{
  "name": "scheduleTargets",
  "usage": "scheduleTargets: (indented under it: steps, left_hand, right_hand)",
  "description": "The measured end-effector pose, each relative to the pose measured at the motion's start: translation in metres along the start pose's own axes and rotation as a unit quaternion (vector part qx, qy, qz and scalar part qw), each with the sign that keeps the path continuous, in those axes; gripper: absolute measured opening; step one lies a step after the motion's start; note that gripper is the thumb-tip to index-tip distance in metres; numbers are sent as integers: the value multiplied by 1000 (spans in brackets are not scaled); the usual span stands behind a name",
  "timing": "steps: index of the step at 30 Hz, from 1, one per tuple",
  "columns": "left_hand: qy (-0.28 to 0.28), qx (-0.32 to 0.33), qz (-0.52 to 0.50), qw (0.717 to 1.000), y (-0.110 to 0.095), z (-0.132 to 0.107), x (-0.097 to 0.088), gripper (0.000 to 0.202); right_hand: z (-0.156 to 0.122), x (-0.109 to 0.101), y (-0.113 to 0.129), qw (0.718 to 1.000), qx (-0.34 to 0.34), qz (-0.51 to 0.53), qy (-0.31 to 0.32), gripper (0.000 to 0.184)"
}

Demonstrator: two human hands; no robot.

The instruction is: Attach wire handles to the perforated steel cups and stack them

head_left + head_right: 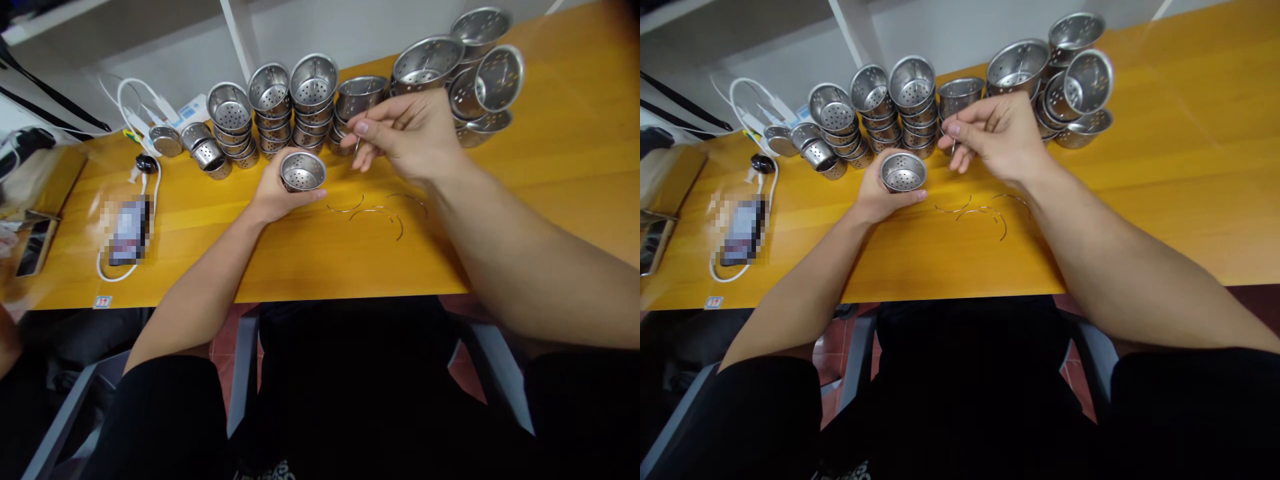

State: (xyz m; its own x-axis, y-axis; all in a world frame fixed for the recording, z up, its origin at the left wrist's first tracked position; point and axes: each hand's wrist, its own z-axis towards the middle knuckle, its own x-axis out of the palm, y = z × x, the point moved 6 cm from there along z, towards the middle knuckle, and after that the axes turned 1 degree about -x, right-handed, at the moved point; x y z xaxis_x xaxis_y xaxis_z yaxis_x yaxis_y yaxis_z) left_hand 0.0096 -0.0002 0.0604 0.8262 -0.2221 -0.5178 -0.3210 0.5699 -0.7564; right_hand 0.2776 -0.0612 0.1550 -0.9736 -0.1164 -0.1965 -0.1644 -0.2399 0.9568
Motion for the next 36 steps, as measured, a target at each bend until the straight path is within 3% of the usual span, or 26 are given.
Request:
scheduleTargets:
  steps: [4, 8, 12, 16, 19, 24, 30, 36]
  left_hand:
    - [8, -11, 2, 1000, -1, 1, -1, 118]
    - [-23, -22, 10, 999, 2, 2, -3, 116]
    - [-42, 17, 19, 999, 4, 3, 1, 115]
    - [-26, 26, 16, 999, 12, 2, 12, 104]
    - [-10, 22, 21, 999, 16, 1, 16, 108]
    - [-12, 26, 49, 998, 6, 1, 9, 117]
    - [-7, 27, 55, 998, -7, 2, 5, 110]
    - [-22, 28, 41, 999, 5, 2, 11, 121]
  right_hand:
    - [0, 7, -9, 997, -6, -81, 20, 68]
    - [-2, 14, -12, 996, 14, -92, 16, 68]
    - [-5, 19, -4, 993, 10, -117, 14, 65]
    - [-8, 21, -1, 985, 8, -173, 18, 66]
    - [-11, 22, -5, 981, 36, -191, 19, 75]
    - [-13, 24, -5, 980, 35, -193, 28, 74]
    - [-12, 23, -4, 974, 50, -220, 23, 81]
    - [-11, 29, -5, 978, 20, -206, 31, 64]
